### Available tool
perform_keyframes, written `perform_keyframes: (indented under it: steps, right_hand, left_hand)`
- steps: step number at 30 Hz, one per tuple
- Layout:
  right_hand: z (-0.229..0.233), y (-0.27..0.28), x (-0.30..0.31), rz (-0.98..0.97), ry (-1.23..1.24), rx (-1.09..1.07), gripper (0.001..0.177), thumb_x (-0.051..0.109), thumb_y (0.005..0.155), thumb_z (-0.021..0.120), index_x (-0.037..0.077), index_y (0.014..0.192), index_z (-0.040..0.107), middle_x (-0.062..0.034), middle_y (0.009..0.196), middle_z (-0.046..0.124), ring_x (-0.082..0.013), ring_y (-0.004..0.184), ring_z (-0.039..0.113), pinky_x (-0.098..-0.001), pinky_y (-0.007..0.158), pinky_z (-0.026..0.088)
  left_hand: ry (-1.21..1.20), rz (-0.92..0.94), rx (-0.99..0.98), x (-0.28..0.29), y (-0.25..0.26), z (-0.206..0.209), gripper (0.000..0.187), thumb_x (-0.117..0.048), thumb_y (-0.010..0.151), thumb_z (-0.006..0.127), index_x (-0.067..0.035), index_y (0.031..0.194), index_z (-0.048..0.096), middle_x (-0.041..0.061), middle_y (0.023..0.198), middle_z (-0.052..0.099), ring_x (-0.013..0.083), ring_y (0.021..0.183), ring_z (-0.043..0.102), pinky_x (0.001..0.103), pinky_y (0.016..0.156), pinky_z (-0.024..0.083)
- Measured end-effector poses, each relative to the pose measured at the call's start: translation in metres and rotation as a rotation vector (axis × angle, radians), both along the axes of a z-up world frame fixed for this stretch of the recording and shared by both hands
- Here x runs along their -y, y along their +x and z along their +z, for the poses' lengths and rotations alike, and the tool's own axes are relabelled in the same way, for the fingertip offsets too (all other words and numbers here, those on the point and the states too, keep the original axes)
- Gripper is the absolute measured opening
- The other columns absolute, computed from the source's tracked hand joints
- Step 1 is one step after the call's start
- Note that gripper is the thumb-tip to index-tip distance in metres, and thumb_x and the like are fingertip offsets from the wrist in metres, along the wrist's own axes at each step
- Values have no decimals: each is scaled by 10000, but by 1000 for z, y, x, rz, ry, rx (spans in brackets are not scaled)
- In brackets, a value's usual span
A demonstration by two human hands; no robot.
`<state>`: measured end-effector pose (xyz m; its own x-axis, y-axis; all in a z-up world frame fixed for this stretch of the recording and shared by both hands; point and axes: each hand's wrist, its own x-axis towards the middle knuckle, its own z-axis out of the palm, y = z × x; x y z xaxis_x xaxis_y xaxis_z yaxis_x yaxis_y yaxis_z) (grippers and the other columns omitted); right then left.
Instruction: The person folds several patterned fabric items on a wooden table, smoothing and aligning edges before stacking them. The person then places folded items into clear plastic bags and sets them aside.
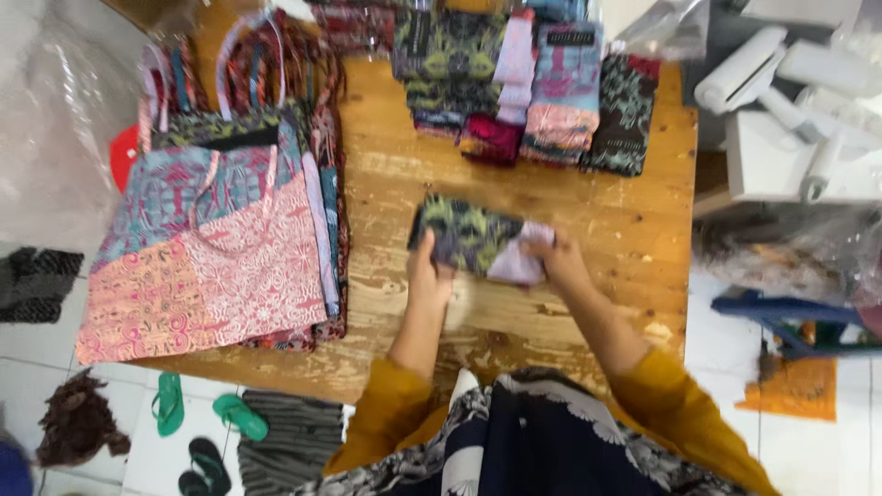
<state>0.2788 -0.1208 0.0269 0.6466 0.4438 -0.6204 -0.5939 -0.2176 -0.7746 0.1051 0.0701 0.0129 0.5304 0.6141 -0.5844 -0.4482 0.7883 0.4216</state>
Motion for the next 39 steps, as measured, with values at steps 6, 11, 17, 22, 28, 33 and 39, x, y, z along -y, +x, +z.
perform_keyframes:
  steps: [6, 11, 17, 22, 28, 33, 39]
  right_hand:
    - [-33, -37, -18, -45, 266, 112, 316, -106, 819, 724, -32, 1112, 630, -123, 971, 719, -210, 827, 711, -313, 713, 612]
    - [-29, -96, 10, 150, -123, 63, 334, 10, 845, 756, -25, 1145, 614, -155, 1011, 704, -234, 856, 679, -400, 739, 579]
    - [2, -108, -16, 709, -217, 1391, 560, 197, 974, 686, 46, 1461, 457, -260, 1583, 339, -388, 1500, 305, -595, 1234, 312]
    - [-41, -117, -50, 1263, -492, 1326, 684, 398, 994, 530, 138, 1589, 316, -119, 1678, 211, -349, 1544, 132, -658, 1195, 62]
    - [-38, -79, -39, 727, -135, 1066, 765, 208, 981, 718, 48, 1613, 317, -223, 1671, 280, -371, 1541, 246, -570, 1228, 249]
    - [-9, -68, -71, 560, -134, 79, 586, 54, 777, 853, -24, 1301, 603, -207, 1192, 742, -288, 1060, 739, -429, 977, 599]
    - [-2, -85, -92, 127, 225, 57, 410, -21, 786, 830, -40, 1166, 675, -155, 1106, 760, -264, 974, 731, -412, 905, 606]
  left_hand:
    - [379, -96, -166, -15, -9, -36, 684, -51, 820, 813, -102, 1406, 466, 120, 1293, 603, 256, 1161, 622, 397, 946, 574]
    - [552, -262, -321, -30, -31, -100, 734, 50, 791, 821, -67, 1425, 469, 125, 1346, 594, 258, 1217, 586, 371, 1018, 513]
    - [639, -524, -439, -30, -40, -113, 780, 70, 813, 771, -118, 1473, 399, 101, 1393, 557, 228, 1266, 556, 355, 1065, 473]
    - [728, -505, -421, -32, -40, -96, 833, 102, 818, 782, -146, 1509, 389, 140, 1491, 516, 264, 1368, 519, 366, 1133, 432]
    - [702, -542, -420, -38, -36, -74, 849, -35, 815, 795, -187, 1532, 368, 156, 1589, 420, 297, 1427, 485, 411, 1175, 453]
    - [907, -592, -256, -33, -45, -49, 914, -168, 880, 857, -183, 1607, 302, 162, 1648, 356, 338, 1476, 446, 484, 1204, 456]
    - [760, -678, -365, 28, -65, -26, 1069, -379, 761, 908, -143, 1584, 268, 176, 1423, 597, 324, 1300, 626, 439, 1062, 562]
